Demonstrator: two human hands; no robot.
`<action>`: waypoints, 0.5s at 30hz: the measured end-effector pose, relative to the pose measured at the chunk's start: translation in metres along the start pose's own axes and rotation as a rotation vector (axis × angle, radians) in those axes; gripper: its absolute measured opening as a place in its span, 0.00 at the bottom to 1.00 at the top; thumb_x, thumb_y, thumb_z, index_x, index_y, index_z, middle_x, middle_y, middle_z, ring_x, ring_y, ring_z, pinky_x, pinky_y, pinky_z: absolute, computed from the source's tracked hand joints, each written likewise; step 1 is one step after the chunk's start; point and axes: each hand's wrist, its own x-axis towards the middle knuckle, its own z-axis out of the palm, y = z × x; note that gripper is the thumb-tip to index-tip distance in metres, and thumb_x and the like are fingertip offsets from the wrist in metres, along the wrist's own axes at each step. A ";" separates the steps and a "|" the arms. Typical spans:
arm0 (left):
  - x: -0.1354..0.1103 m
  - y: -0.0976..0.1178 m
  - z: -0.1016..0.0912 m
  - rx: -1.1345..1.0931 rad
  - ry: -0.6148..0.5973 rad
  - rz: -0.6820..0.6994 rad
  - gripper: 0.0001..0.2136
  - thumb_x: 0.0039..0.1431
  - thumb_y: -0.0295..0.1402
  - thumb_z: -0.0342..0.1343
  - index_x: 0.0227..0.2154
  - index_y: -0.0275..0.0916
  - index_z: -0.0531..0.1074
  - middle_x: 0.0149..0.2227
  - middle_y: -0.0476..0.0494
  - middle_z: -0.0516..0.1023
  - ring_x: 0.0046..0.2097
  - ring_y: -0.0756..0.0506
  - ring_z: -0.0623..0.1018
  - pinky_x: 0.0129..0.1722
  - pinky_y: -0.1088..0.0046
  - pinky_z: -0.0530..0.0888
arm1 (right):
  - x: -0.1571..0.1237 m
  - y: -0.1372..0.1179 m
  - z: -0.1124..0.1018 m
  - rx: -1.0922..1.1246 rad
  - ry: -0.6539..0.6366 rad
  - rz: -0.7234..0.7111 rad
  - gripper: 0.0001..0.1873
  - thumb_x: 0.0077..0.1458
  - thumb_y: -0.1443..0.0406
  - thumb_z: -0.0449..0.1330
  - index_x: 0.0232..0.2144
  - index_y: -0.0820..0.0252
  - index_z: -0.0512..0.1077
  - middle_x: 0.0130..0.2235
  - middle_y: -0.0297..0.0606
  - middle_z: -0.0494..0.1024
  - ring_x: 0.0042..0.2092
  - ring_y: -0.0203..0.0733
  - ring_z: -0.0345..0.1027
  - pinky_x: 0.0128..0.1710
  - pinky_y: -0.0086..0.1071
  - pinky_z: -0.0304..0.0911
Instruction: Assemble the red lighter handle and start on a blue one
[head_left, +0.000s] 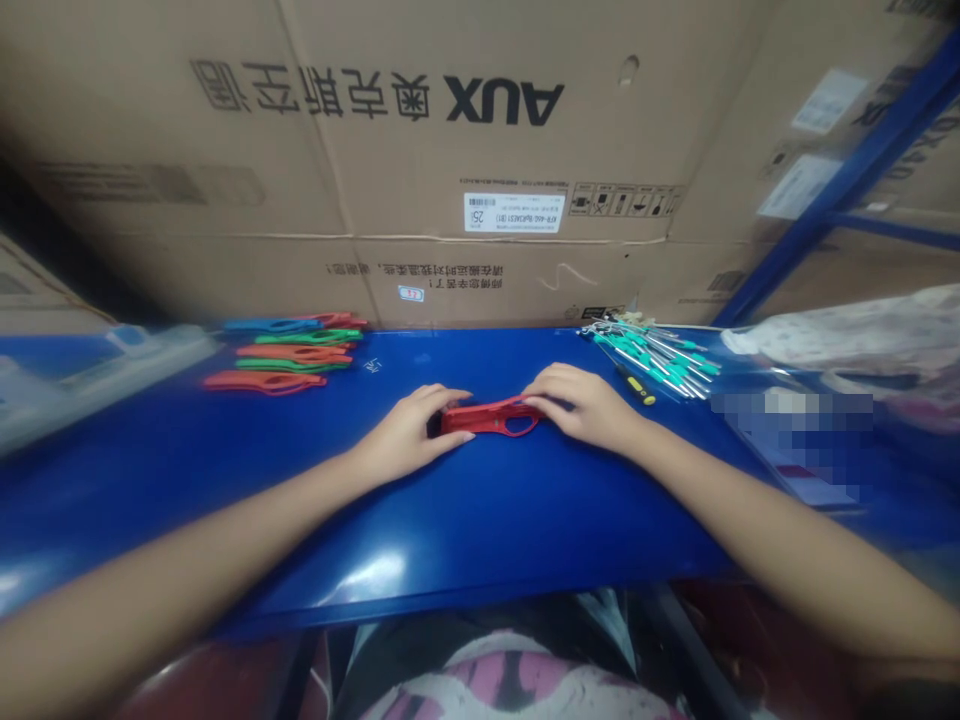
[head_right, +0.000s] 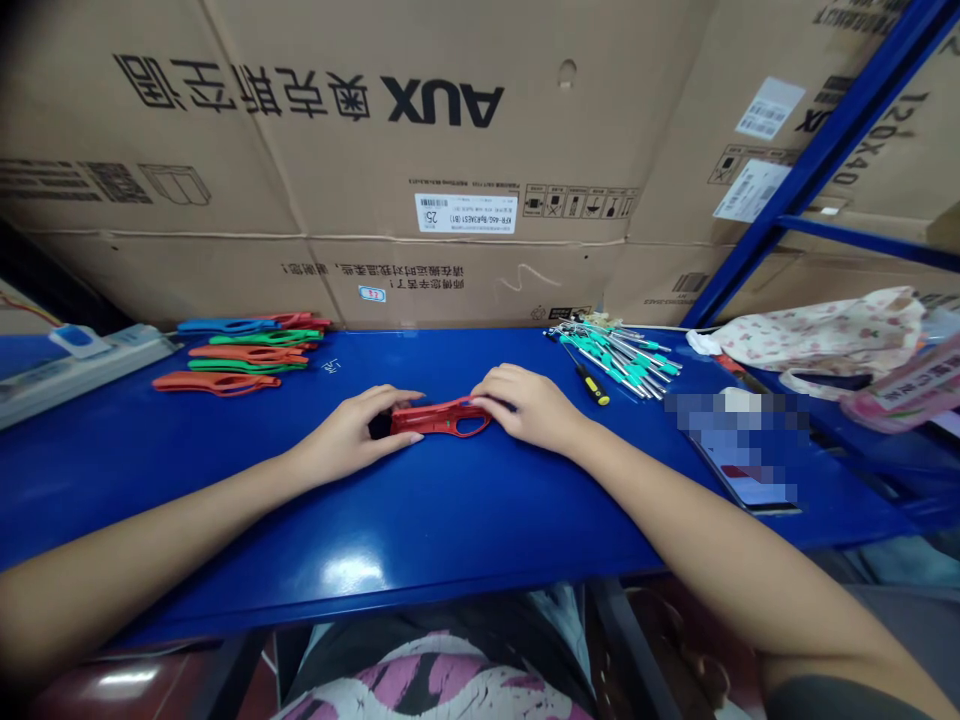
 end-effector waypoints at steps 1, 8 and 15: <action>0.000 0.000 0.000 0.002 0.006 -0.012 0.22 0.61 0.44 0.61 0.54 0.39 0.72 0.48 0.39 0.78 0.48 0.40 0.77 0.50 0.59 0.74 | 0.000 0.000 -0.001 -0.001 0.056 0.053 0.11 0.67 0.63 0.55 0.39 0.58 0.78 0.38 0.42 0.81 0.40 0.43 0.73 0.42 0.38 0.69; 0.002 -0.003 -0.001 0.029 0.068 -0.050 0.16 0.60 0.43 0.61 0.44 0.37 0.76 0.39 0.42 0.77 0.37 0.44 0.74 0.39 0.65 0.73 | 0.001 -0.003 -0.011 0.066 0.086 0.219 0.12 0.64 0.61 0.57 0.32 0.59 0.77 0.33 0.40 0.81 0.33 0.40 0.72 0.34 0.35 0.66; 0.001 -0.003 -0.001 -0.005 0.058 -0.045 0.18 0.61 0.45 0.60 0.48 0.38 0.77 0.34 0.46 0.73 0.33 0.47 0.72 0.36 0.68 0.73 | -0.004 -0.016 -0.001 0.086 -0.292 0.102 0.11 0.64 0.62 0.58 0.29 0.59 0.73 0.30 0.34 0.75 0.30 0.35 0.66 0.30 0.30 0.58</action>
